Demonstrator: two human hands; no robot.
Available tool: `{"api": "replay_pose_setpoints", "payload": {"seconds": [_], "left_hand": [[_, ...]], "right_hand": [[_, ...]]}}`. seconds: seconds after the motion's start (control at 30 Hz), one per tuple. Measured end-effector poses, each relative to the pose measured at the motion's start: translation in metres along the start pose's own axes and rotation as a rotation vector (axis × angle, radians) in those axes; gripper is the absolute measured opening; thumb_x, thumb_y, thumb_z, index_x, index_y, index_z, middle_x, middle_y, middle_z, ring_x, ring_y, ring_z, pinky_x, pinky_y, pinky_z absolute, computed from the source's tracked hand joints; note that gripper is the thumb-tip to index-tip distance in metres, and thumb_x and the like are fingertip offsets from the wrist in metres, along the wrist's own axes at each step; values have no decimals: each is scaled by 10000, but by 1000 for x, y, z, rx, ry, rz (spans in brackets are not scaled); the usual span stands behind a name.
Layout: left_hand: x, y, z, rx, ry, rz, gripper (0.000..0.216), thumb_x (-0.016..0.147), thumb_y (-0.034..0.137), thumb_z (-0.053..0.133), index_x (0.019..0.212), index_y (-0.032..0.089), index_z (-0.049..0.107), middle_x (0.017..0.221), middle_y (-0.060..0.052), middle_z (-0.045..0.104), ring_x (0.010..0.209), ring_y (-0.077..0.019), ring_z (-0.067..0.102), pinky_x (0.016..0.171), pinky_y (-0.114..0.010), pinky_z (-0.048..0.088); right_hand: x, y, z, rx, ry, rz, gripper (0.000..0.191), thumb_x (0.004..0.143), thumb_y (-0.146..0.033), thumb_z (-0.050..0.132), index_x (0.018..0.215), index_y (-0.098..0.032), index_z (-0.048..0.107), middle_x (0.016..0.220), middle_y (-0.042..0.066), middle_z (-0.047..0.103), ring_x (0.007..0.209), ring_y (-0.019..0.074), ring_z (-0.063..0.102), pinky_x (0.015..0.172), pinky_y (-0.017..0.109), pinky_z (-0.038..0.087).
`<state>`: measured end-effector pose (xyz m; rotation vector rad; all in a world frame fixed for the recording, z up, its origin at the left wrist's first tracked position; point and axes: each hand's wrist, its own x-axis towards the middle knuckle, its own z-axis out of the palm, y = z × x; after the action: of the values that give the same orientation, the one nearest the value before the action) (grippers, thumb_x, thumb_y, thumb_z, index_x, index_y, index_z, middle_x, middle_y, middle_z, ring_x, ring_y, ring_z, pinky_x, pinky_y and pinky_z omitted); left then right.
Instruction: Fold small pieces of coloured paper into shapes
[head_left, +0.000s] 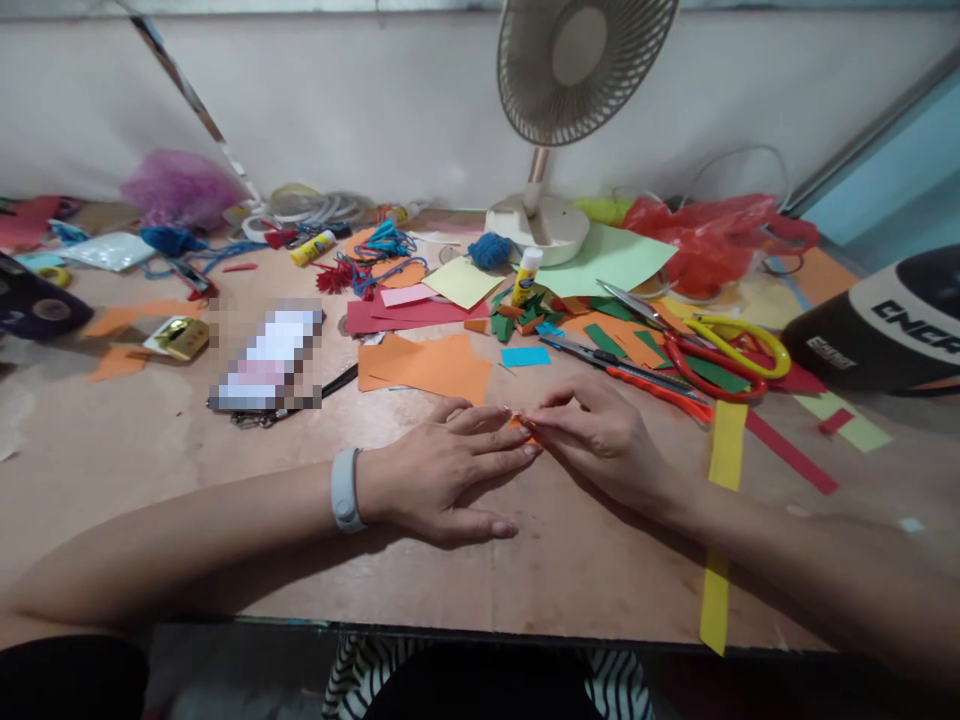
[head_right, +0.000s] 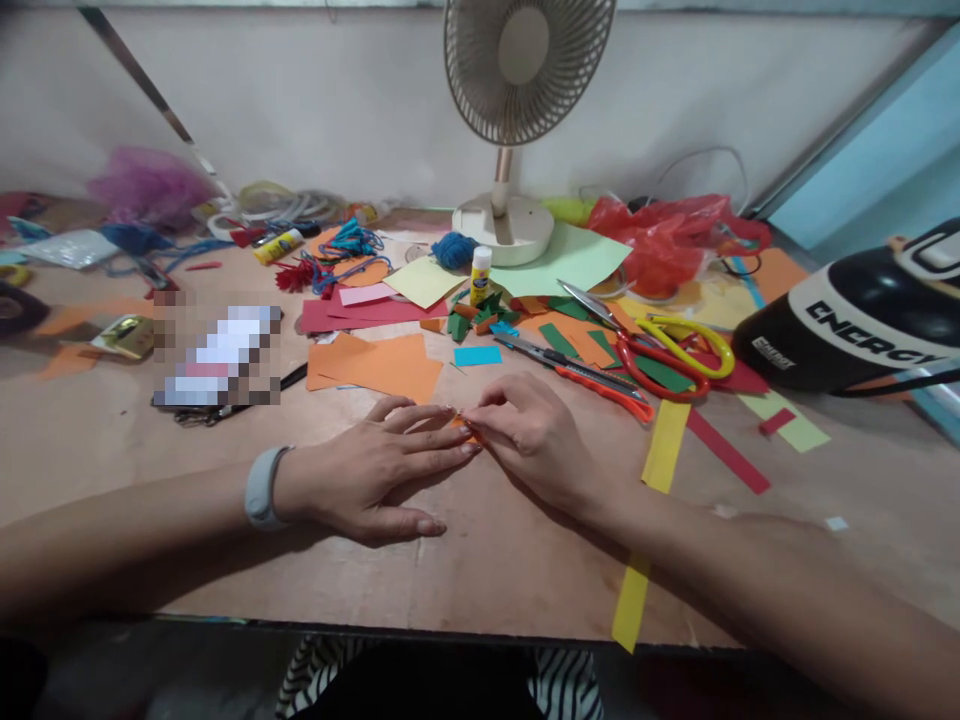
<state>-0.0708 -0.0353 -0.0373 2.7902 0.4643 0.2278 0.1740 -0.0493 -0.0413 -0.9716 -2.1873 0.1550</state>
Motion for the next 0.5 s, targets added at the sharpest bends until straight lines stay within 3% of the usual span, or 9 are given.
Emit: {"api": "replay_pose_setpoints", "payload": {"seconds": [0.13,0.3,0.5], "left_hand": [[-1,1,2,21,20,6,769,928,673,452,1506,168,400,1520,-139,459,1429,-377,363,1086,-558,337],[-1,3,4,88,52,42,739,952,644,433,1495,145,403,1511,-166,462,1436,-339,376,1095,-513,361],[-1,4,0,93,174,98,635,967,524,467,1398,58,490,1384,-216,576,1286,-327,556,1053,-481,460]], "right_hand": [[-10,-8,-2,-52,-29,-33,156,922,-168,634,1032,-194,742,909,78,683,833,194,628,712,335,534],[-14,-7,-2,41,-83,-35,193,931,-136,615,1083,-169,728,916,81,693,836,180,635,697,301,552],[-13,-6,-3,40,-133,-10,185,937,-133,595,1057,-140,735,896,97,668,837,192,606,703,326,543]]}}
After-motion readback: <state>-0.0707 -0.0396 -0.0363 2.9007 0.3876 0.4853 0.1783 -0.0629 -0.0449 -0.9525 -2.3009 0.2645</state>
